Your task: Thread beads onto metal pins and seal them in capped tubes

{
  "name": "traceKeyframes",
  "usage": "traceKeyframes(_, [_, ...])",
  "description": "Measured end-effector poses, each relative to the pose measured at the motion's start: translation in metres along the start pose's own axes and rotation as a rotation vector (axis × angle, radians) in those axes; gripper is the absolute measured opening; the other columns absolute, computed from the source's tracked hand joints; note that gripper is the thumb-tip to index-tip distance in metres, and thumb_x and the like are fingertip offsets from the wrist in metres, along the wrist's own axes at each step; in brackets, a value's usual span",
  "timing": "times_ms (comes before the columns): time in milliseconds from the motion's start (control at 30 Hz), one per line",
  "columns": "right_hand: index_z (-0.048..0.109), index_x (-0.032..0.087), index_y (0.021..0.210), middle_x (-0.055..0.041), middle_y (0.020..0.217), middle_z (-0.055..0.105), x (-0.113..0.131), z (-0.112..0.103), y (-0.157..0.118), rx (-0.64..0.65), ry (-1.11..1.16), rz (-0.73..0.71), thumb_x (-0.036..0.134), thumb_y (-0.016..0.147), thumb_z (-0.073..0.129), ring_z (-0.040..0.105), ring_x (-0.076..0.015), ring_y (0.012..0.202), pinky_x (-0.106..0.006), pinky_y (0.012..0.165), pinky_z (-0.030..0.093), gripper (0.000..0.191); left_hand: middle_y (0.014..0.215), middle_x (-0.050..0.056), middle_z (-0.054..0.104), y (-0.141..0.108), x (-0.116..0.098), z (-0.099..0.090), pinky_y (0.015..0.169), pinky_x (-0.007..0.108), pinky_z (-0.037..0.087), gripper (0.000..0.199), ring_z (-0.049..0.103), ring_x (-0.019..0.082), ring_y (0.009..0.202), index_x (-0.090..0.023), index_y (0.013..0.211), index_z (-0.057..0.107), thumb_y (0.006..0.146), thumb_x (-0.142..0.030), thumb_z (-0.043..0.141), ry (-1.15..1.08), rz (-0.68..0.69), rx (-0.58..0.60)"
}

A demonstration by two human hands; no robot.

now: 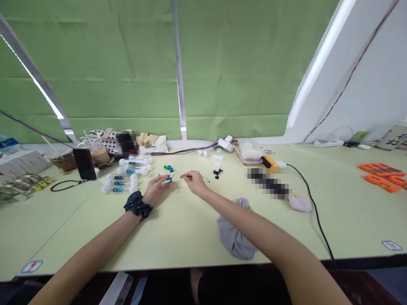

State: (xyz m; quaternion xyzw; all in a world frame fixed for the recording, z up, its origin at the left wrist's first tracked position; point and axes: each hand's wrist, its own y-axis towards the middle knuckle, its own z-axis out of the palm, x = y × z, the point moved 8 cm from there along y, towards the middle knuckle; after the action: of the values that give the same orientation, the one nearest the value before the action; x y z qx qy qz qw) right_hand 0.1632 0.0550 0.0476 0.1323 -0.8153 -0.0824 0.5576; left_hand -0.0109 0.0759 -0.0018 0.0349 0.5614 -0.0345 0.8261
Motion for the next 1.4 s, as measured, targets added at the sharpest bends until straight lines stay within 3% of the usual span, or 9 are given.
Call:
traceKeyframes(233, [0.068, 0.015, 0.085, -0.0075, 0.089, 0.067, -0.022, 0.009, 0.026, 0.031, 0.161, -0.039, 0.025, 0.079, 0.052, 0.059, -0.0149, 0.079, -0.029, 0.075, 0.044, 0.02, 0.097, 0.014, 0.067, -0.001, 0.0, 0.015, 0.078, 0.042, 0.051, 0.032, 0.068, 0.026, 0.077, -0.013, 0.088, 0.066, 0.068, -0.037, 0.071, 0.019, -0.024, 0.062])
traceKeyframes(367, [0.068, 0.015, 0.086, -0.0072, 0.088, 0.066, -0.034, 0.009, 0.034, 0.061, 0.233, -0.002, 0.029, 0.077, 0.053, 0.058, -0.014, 0.076, -0.027, 0.069, 0.044, 0.023, 0.099, 0.015, 0.067, 0.0, -0.002, 0.017, 0.083, 0.046, 0.049, 0.033, 0.067, 0.029, 0.08, -0.013, 0.092, 0.067, 0.069, -0.037, 0.07, 0.033, -0.01, 0.074])
traceKeyframes(533, [0.068, 0.015, 0.088, -0.0074, 0.087, 0.065, -0.044, 0.01, 0.03, 0.075, 0.275, 0.043, 0.034, 0.075, 0.054, 0.055, -0.0136, 0.072, -0.024, 0.059, 0.042, 0.027, 0.097, 0.014, 0.068, -0.007, -0.006, 0.018, 0.086, 0.048, 0.048, 0.035, 0.066, 0.03, 0.084, -0.012, 0.09, 0.068, 0.062, -0.032, 0.076, 0.053, 0.043, 0.049])
traceKeyframes(667, [0.068, 0.014, 0.087, -0.0071, 0.083, 0.064, -0.036, 0.011, 0.02, 0.08, 0.274, 0.046, 0.035, 0.074, 0.055, 0.053, -0.0127, 0.068, -0.023, 0.056, 0.04, 0.029, 0.092, 0.012, 0.069, -0.013, -0.009, 0.023, 0.087, 0.048, 0.047, 0.038, 0.067, 0.029, 0.082, -0.013, 0.091, 0.068, 0.058, -0.027, 0.079, 0.069, 0.074, 0.059])
traceKeyframes(900, [0.069, 0.016, 0.085, -0.0043, 0.075, 0.062, -0.016, 0.014, 0.009, 0.066, 0.27, 0.132, 0.035, 0.072, 0.055, 0.048, -0.0104, 0.062, -0.021, 0.054, 0.037, 0.027, 0.073, 0.009, 0.07, -0.017, -0.011, 0.025, 0.078, 0.044, 0.05, 0.037, 0.068, 0.027, 0.074, -0.014, 0.085, 0.067, 0.053, -0.027, 0.081, 0.134, 0.1, 0.041])
traceKeyframes(1100, [0.069, 0.013, 0.083, 0.0007, 0.063, 0.051, -0.027, 0.033, 0.008, 0.087, 0.467, 0.271, 0.038, 0.063, 0.064, 0.036, -0.0062, 0.052, -0.02, 0.047, 0.03, 0.032, 0.068, 0.008, 0.07, -0.019, -0.012, 0.021, 0.073, 0.04, 0.05, 0.035, 0.067, 0.023, 0.068, -0.014, 0.086, 0.066, 0.057, -0.029, 0.078, 0.176, 0.122, 0.062])
traceKeyframes(1267, [0.068, 0.012, 0.083, 0.0018, 0.061, 0.05, -0.036, 0.045, 0.015, 0.152, 0.594, 0.282, 0.042, 0.058, 0.071, 0.03, -0.0038, 0.048, -0.02, 0.045, 0.025, 0.039, 0.06, 0.005, 0.066, -0.017, -0.011, 0.016, 0.064, 0.037, 0.051, 0.034, 0.062, 0.018, 0.058, -0.014, 0.084, 0.065, 0.057, -0.03, 0.078, 0.181, 0.13, 0.035])
traceKeyframes(1400, [0.067, 0.013, 0.083, 0.0037, 0.055, 0.046, -0.039, 0.047, 0.018, 0.109, 0.593, 0.254, 0.043, 0.06, 0.07, 0.027, -0.0038, 0.045, -0.02, 0.044, 0.023, 0.038, 0.07, 0.005, 0.067, -0.015, -0.014, 0.015, 0.056, 0.031, 0.049, 0.029, 0.059, 0.014, 0.053, -0.015, 0.078, 0.062, 0.058, -0.031, 0.077, 0.182, 0.181, 0.029])
